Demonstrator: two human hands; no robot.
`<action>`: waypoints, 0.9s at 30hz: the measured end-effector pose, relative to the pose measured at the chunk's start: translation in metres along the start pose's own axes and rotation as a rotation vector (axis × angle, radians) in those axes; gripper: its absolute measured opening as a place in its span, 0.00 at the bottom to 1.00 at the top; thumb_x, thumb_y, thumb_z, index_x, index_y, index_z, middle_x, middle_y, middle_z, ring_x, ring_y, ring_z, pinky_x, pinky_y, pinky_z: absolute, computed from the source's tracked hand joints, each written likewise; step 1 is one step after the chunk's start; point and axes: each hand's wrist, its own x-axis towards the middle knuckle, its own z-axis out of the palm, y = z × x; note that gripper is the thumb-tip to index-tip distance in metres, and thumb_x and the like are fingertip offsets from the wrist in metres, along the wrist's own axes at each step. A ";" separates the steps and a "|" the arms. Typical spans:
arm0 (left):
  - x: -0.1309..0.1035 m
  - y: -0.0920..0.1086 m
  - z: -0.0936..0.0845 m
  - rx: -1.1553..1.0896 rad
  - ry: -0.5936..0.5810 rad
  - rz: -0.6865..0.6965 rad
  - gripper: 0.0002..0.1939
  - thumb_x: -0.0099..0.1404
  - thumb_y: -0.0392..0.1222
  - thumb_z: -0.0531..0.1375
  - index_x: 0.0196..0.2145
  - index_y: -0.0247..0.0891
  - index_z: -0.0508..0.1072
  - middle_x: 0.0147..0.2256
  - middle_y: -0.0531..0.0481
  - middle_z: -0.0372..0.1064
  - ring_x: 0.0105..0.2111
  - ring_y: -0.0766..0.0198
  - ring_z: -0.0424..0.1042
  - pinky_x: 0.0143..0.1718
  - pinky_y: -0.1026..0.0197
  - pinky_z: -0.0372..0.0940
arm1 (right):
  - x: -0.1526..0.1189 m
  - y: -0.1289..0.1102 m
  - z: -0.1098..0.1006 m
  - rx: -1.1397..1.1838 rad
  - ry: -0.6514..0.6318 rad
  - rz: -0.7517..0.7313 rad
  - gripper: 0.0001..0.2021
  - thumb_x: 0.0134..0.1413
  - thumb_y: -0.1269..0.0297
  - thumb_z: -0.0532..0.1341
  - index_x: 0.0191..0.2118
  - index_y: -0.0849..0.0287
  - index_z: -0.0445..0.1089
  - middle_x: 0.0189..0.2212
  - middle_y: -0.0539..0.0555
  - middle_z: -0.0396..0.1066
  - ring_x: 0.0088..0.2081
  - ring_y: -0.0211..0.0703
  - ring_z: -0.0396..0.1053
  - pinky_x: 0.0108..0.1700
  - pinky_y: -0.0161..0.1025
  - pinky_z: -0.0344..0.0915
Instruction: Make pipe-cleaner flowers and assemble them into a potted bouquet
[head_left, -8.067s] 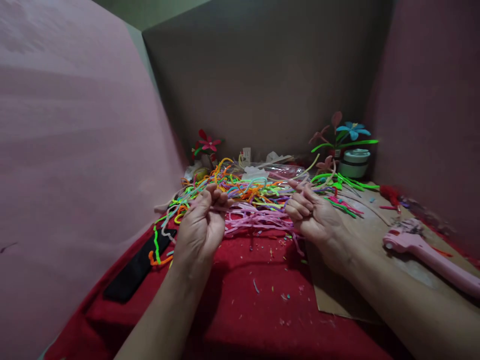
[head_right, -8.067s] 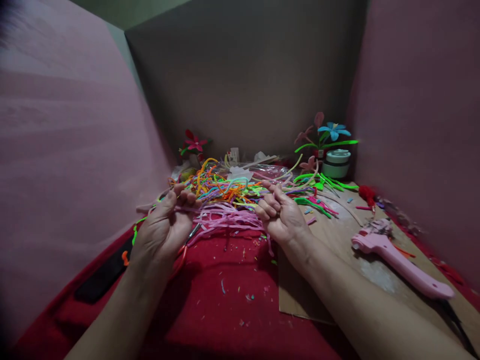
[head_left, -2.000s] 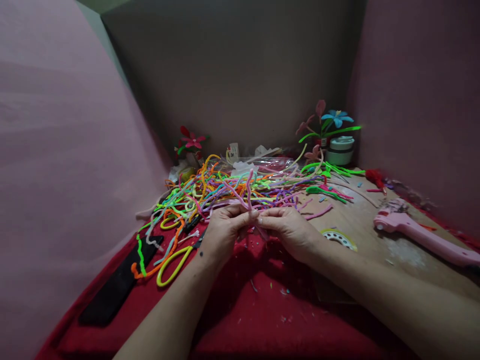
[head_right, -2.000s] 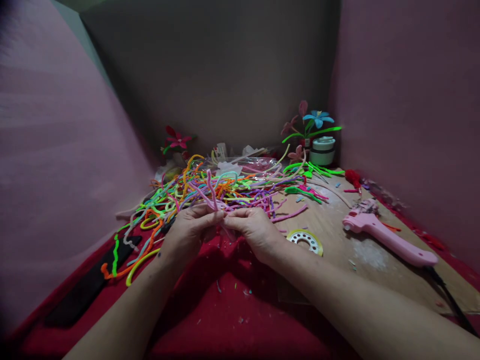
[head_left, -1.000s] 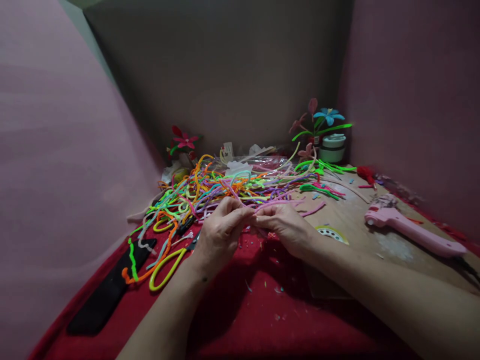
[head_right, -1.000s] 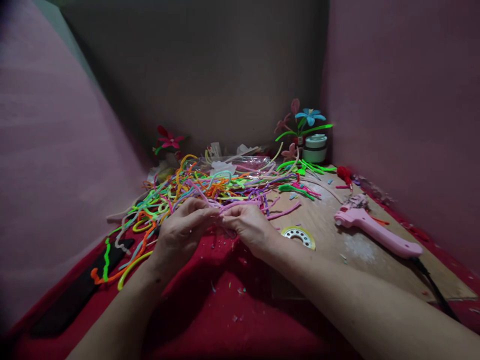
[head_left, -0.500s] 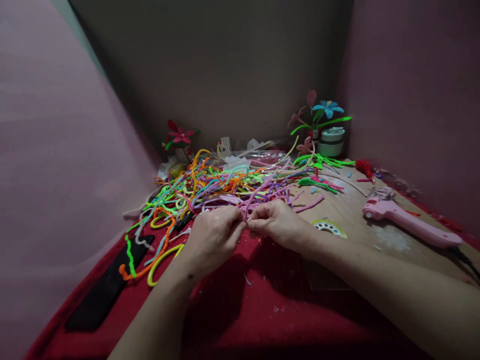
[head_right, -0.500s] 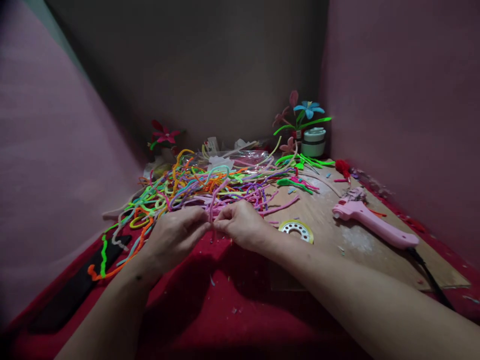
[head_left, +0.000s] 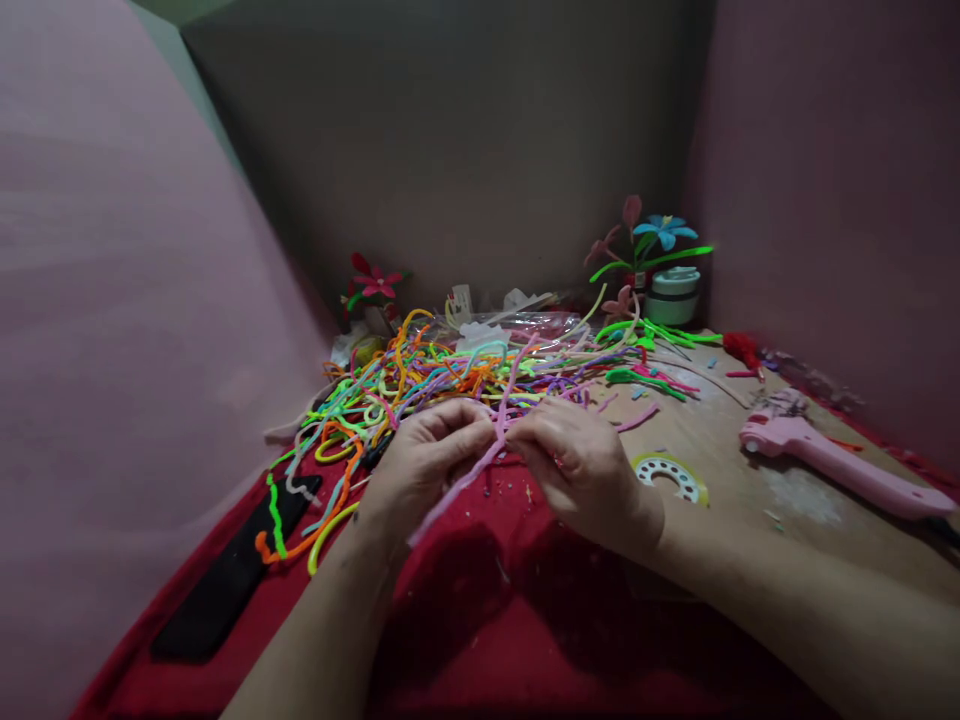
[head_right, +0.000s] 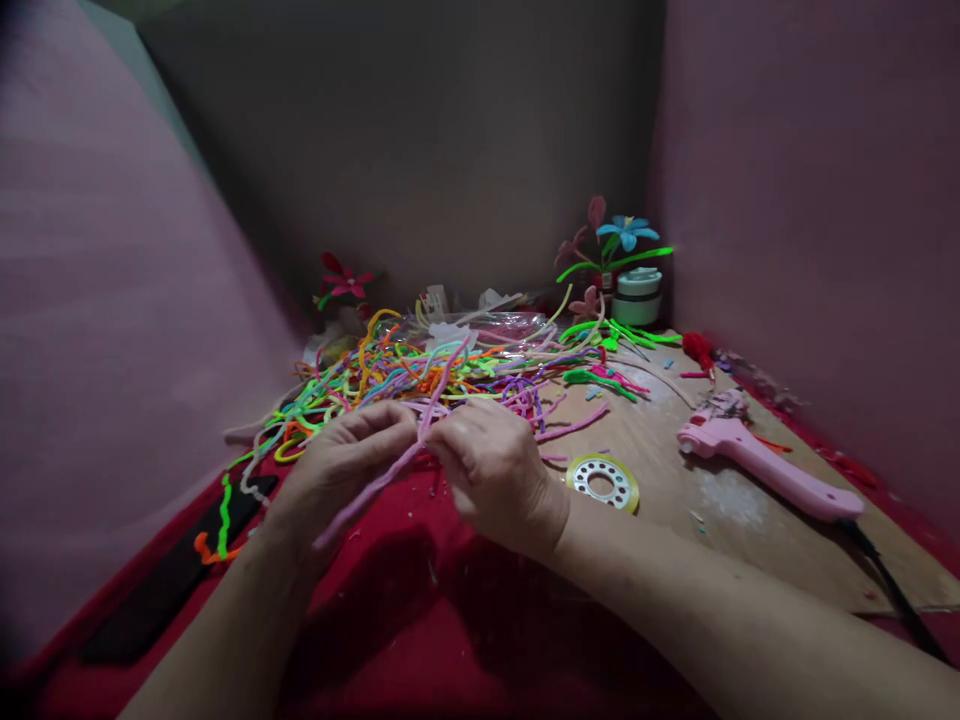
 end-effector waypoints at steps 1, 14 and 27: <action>-0.002 0.003 0.000 0.095 0.043 0.128 0.05 0.52 0.39 0.63 0.28 0.36 0.71 0.24 0.54 0.63 0.22 0.72 0.59 0.23 0.68 0.56 | 0.001 -0.001 0.000 0.080 0.009 0.053 0.07 0.55 0.73 0.52 0.30 0.61 0.67 0.25 0.54 0.68 0.29 0.38 0.63 0.34 0.38 0.60; -0.009 0.006 -0.005 0.471 -0.062 0.381 0.05 0.55 0.39 0.61 0.24 0.37 0.70 0.27 0.50 0.64 0.31 0.63 0.62 0.36 0.61 0.59 | 0.004 -0.015 -0.006 0.277 -0.048 0.180 0.06 0.53 0.74 0.55 0.28 0.60 0.65 0.24 0.51 0.67 0.27 0.36 0.64 0.31 0.35 0.62; 0.003 -0.005 -0.001 0.319 0.044 0.137 0.09 0.56 0.43 0.59 0.24 0.36 0.65 0.22 0.57 0.59 0.22 0.72 0.56 0.26 0.68 0.54 | 0.008 0.003 0.006 0.569 -0.163 0.644 0.06 0.49 0.67 0.58 0.27 0.61 0.69 0.23 0.51 0.70 0.26 0.36 0.65 0.29 0.34 0.61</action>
